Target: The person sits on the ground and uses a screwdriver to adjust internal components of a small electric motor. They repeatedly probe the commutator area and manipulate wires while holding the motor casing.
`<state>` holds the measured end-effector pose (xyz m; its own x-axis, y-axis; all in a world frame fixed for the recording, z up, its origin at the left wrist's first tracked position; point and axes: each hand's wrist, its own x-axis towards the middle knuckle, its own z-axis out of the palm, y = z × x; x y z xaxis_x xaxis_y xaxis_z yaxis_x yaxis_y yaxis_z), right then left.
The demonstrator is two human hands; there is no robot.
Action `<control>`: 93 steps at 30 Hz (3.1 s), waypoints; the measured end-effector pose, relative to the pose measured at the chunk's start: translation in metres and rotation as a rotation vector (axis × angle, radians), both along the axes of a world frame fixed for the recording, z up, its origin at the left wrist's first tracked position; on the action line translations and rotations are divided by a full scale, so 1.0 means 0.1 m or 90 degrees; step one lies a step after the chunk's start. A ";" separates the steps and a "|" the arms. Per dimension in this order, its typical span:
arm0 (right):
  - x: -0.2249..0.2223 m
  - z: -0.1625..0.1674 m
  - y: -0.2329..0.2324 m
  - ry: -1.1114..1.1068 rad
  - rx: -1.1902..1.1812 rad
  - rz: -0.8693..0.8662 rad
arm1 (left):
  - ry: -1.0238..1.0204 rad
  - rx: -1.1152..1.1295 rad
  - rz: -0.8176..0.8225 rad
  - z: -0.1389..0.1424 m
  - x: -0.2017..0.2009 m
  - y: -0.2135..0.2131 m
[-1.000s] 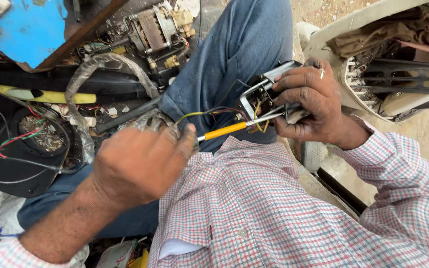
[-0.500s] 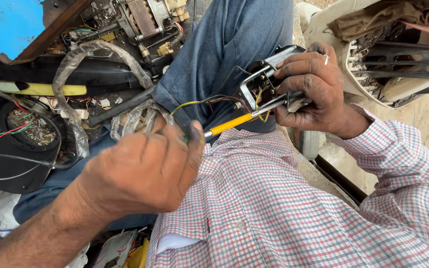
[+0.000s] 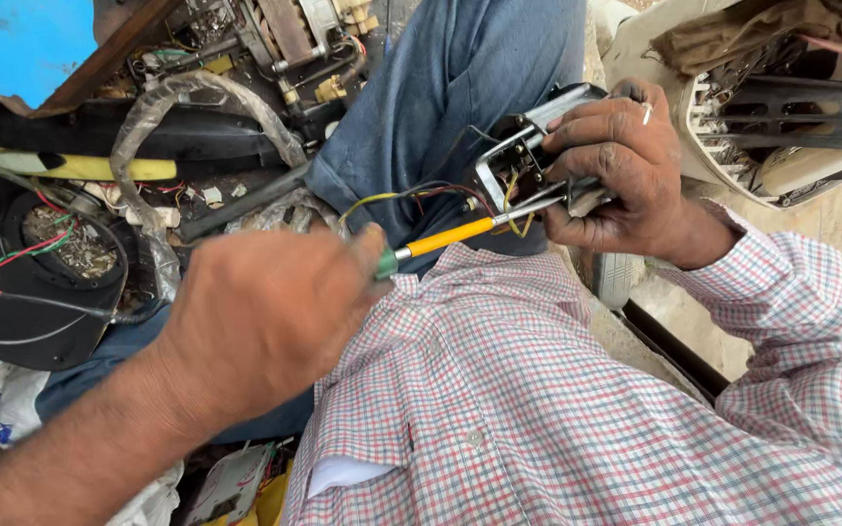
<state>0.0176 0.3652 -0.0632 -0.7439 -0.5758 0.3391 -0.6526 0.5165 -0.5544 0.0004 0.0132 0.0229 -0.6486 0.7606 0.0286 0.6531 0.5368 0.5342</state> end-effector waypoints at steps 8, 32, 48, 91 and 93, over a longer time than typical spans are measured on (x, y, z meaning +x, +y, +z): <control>-0.04 -0.01 0.06 0.009 -0.017 -0.007 | 0.239 0.031 -0.008 -0.05 0.21 -0.03; 0.09 -0.03 0.06 0.000 -0.017 -0.026 | -0.390 -0.004 0.265 -0.25 0.37 -0.01; 0.09 0.00 0.08 0.004 -0.002 -0.008 | -0.763 0.036 0.185 -0.42 0.08 -0.06; 0.05 -0.18 0.13 0.035 -0.044 0.023 | 0.174 -0.077 -0.031 -0.32 0.36 -0.04; 0.05 -0.16 0.13 0.019 -0.042 0.011 | 0.359 -0.082 -0.084 -0.26 0.35 -0.01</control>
